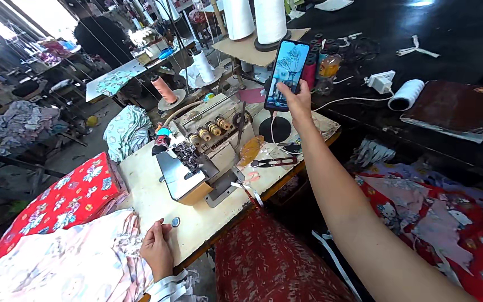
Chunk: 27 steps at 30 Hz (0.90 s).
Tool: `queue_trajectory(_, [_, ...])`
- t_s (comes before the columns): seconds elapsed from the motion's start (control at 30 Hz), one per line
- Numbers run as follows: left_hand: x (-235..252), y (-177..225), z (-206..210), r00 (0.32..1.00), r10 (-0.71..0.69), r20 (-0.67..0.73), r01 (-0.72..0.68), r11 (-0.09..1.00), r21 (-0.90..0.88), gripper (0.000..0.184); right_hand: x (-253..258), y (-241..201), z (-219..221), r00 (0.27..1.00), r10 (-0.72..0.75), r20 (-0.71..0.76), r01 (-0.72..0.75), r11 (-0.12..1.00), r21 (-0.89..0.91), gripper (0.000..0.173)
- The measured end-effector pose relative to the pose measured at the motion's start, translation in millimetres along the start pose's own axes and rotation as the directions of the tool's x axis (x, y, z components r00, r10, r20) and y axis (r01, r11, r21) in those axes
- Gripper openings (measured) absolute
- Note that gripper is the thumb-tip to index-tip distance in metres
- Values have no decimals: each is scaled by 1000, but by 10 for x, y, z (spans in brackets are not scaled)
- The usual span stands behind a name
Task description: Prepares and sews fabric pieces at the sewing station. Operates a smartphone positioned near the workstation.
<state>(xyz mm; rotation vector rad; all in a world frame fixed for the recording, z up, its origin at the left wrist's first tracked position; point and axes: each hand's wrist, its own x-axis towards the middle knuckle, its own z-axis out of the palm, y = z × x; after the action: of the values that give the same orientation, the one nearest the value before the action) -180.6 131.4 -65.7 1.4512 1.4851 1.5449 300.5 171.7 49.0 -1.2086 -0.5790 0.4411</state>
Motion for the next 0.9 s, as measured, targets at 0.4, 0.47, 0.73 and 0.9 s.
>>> queue_trajectory(0.4, [22, -24, -10, 1000, 7, -2, -7, 1000, -7, 27, 1, 200, -158, 994, -22, 103, 11, 995, 101, 60])
queue_trajectory(0.47, [17, -21, -8, 1000, 2, 0, -2, 1000, -7, 27, -21, 268, -233, 990, -20, 139, 0, 990, 140, 57])
queue_trajectory(0.73, [23, -37, -5, 1000, 27, 5, -27, 1000, -1, 26, 5, 330, -299, 982, -46, 186, 12, 984, 180, 64])
queue_trajectory(0.9, [15, -25, -9, 999, 30, 13, -30, 999, 15, 27, -19, 319, -269, 988, -45, 149, 28, 993, 112, 63])
